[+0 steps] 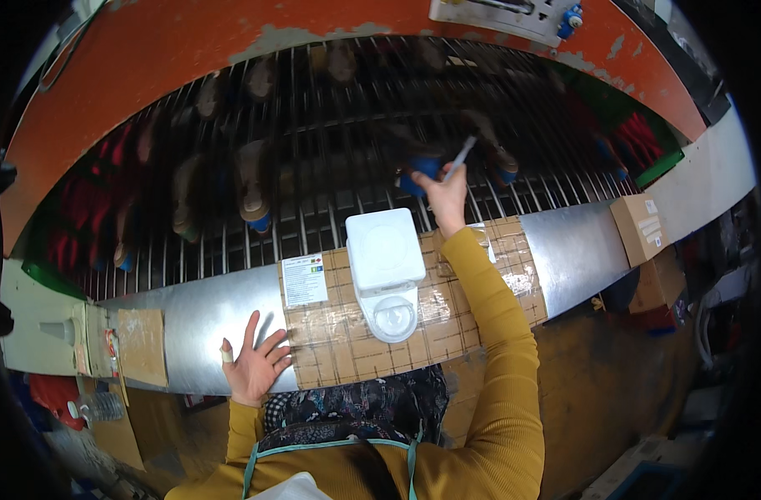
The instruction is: The person applies glue to the sole of a sandal using a small brush, repeatedly dipping the brush into a white container and spreading the adhesive along the edges and surface. The person also wipes the brush on a piece of cardboard and briefly cleans the metal workbench with a cloth.
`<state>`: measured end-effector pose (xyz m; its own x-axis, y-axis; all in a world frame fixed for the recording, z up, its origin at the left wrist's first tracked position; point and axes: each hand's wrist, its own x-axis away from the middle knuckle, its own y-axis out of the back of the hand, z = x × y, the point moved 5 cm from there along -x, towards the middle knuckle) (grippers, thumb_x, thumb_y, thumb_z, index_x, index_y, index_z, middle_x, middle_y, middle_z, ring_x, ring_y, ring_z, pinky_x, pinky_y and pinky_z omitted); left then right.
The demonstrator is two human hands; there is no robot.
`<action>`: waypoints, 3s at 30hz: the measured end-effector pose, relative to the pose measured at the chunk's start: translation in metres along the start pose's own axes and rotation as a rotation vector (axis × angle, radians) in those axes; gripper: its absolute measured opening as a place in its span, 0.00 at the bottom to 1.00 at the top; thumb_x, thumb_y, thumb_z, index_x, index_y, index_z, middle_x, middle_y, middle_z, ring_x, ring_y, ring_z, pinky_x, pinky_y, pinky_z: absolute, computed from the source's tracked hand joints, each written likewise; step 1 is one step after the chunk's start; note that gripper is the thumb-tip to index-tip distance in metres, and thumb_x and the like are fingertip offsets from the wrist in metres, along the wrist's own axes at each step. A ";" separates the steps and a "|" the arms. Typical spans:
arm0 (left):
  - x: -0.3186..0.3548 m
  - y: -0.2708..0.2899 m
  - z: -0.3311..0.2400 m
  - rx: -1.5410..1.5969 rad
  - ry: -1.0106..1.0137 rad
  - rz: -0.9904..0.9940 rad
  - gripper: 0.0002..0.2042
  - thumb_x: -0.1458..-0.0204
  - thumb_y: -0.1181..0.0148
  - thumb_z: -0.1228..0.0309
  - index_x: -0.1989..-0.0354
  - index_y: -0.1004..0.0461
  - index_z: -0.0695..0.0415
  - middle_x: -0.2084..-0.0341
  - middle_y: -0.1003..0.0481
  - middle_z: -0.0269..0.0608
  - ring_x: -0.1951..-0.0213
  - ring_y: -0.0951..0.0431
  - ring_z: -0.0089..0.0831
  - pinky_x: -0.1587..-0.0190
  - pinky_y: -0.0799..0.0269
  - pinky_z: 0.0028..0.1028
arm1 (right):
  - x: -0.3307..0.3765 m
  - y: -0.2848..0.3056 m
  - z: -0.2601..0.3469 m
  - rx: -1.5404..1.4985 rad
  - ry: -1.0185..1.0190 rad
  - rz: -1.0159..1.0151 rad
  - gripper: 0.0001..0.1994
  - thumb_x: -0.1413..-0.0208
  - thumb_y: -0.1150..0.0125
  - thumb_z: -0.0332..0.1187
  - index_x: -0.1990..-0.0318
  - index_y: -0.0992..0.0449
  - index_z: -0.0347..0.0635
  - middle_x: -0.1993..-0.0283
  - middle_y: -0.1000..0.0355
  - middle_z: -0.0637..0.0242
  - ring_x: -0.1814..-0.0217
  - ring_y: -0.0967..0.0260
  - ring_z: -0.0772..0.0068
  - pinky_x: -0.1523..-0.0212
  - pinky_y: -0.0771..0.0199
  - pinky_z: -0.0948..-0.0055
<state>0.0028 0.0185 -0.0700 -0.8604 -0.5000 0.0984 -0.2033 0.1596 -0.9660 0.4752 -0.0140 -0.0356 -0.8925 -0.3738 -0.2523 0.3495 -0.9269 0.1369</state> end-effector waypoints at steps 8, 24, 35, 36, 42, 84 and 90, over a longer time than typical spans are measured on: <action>0.000 0.005 0.001 -0.030 -0.009 -0.055 0.39 0.42 0.58 0.38 0.27 0.63 0.42 0.38 0.45 0.73 0.43 0.32 0.63 0.42 0.34 0.51 | -0.047 0.057 -0.009 0.779 0.011 0.121 0.25 0.62 0.28 0.35 0.56 0.34 0.41 0.65 0.23 0.52 0.58 0.24 0.50 0.56 0.26 0.59; 0.002 0.005 -0.001 -0.074 -0.013 -0.078 0.38 0.40 0.58 0.41 0.27 0.64 0.40 0.37 0.44 0.71 0.42 0.33 0.61 0.42 0.35 0.53 | -0.163 0.124 -0.047 1.103 0.159 0.128 0.38 0.66 0.30 0.63 0.56 0.25 0.36 0.57 0.25 0.46 0.51 0.26 0.48 0.51 0.28 0.56; -0.013 -0.037 0.028 -0.642 0.154 0.134 0.49 0.51 0.47 0.35 0.29 0.54 0.58 0.43 0.35 0.64 0.44 0.30 0.52 0.41 0.32 0.42 | -0.003 0.234 0.086 -0.049 -0.001 -0.006 0.20 0.55 0.28 0.36 0.67 0.39 0.47 0.73 0.33 0.74 0.72 0.34 0.87 0.72 0.37 0.84; -0.018 -0.050 0.040 -0.677 0.225 0.155 0.50 0.52 0.46 0.35 0.29 0.54 0.59 0.43 0.35 0.63 0.44 0.29 0.52 0.41 0.33 0.42 | 0.035 0.229 0.109 -0.098 0.022 0.002 0.20 0.55 0.28 0.35 0.67 0.39 0.47 0.71 0.31 0.72 0.72 0.33 0.85 0.72 0.36 0.84; -0.028 -0.103 0.114 -0.598 0.304 0.245 0.55 0.60 0.29 0.47 0.29 0.58 0.58 0.40 0.37 0.53 0.39 0.34 0.43 0.37 0.38 0.40 | 0.211 0.137 0.170 -0.337 -0.038 0.371 0.24 0.60 0.28 0.34 0.62 0.40 0.44 0.60 0.24 0.51 0.59 0.26 0.68 0.54 0.26 0.73; 0.061 -0.095 -0.044 -1.475 -1.249 -0.055 0.58 0.68 0.36 0.35 0.29 0.59 0.46 0.30 0.53 0.39 0.31 0.51 0.41 0.31 0.48 0.47 | 0.249 0.091 0.110 1.131 0.762 0.180 0.03 0.48 0.36 0.36 0.70 0.22 0.52 0.71 0.33 0.70 0.66 0.35 0.69 0.59 0.48 0.61; 0.065 -0.113 -0.059 -2.317 -1.268 -0.024 0.43 0.54 0.52 0.36 0.31 0.54 0.41 0.32 0.48 0.42 0.36 0.39 0.40 0.38 0.36 0.45 | 0.234 0.109 0.101 0.857 0.299 0.317 0.08 0.44 0.39 0.38 0.71 0.22 0.46 0.74 0.27 0.64 0.73 0.33 0.63 0.57 0.46 0.59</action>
<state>-0.0577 0.0179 0.0600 -0.5333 -0.3667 -0.7623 -0.7864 -0.1172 0.6065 0.2752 -0.1990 0.0166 -0.6414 -0.7059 -0.3004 0.1294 -0.4856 0.8646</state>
